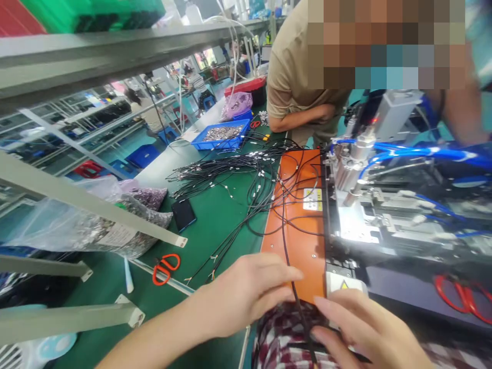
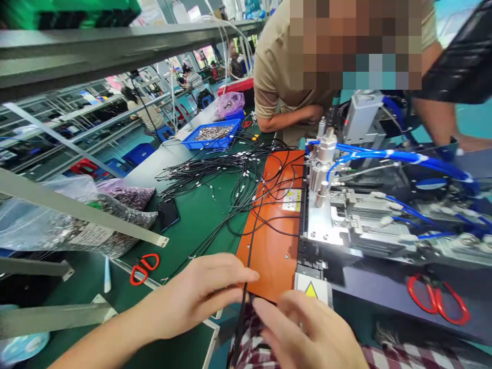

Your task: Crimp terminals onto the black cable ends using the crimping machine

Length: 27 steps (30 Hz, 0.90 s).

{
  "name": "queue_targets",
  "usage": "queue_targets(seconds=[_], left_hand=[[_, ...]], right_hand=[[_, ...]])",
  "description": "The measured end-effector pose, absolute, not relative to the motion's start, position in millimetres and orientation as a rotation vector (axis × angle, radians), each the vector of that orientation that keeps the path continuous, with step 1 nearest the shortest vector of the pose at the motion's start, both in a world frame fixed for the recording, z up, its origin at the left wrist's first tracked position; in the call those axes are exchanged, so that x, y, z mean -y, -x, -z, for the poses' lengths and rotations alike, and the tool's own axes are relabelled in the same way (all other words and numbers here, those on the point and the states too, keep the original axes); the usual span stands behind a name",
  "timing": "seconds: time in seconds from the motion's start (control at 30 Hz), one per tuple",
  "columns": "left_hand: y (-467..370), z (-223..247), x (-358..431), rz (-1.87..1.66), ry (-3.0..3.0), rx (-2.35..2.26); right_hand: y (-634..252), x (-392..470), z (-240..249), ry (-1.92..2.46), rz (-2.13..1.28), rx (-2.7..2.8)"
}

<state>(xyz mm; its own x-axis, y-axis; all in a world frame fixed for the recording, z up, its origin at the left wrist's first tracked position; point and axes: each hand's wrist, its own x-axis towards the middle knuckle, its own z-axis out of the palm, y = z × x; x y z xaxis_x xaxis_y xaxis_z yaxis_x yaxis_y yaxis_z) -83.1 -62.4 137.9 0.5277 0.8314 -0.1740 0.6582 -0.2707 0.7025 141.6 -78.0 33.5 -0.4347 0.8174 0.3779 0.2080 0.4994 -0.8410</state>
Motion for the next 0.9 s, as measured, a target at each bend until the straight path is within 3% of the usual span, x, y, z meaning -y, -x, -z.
queue_targets(seconds=[0.13,0.23,0.37,0.5,0.73,0.9], left_hand=[[47,-113,62,-0.24,-2.579,-1.191],[36,-102,73,-0.131,-2.44,-1.036],[33,-89,78,-0.016,-2.147,-1.274],[30,-72,68,0.109,-2.041,-1.383],[24,-68,62,-0.065,-1.958,-1.336],[5,-64,47,-0.425,-1.409,-1.106]], right_hand=[[-145,76,-54,0.845,-1.029,1.802],[-166,84,-52,1.044,-1.278,1.522],[-176,85,-34,1.324,-1.577,1.142],[-164,74,-23,1.3,-1.646,0.91],[-164,59,-23,1.22,-1.688,0.724],[-167,57,-22,1.199,-1.686,0.892]])
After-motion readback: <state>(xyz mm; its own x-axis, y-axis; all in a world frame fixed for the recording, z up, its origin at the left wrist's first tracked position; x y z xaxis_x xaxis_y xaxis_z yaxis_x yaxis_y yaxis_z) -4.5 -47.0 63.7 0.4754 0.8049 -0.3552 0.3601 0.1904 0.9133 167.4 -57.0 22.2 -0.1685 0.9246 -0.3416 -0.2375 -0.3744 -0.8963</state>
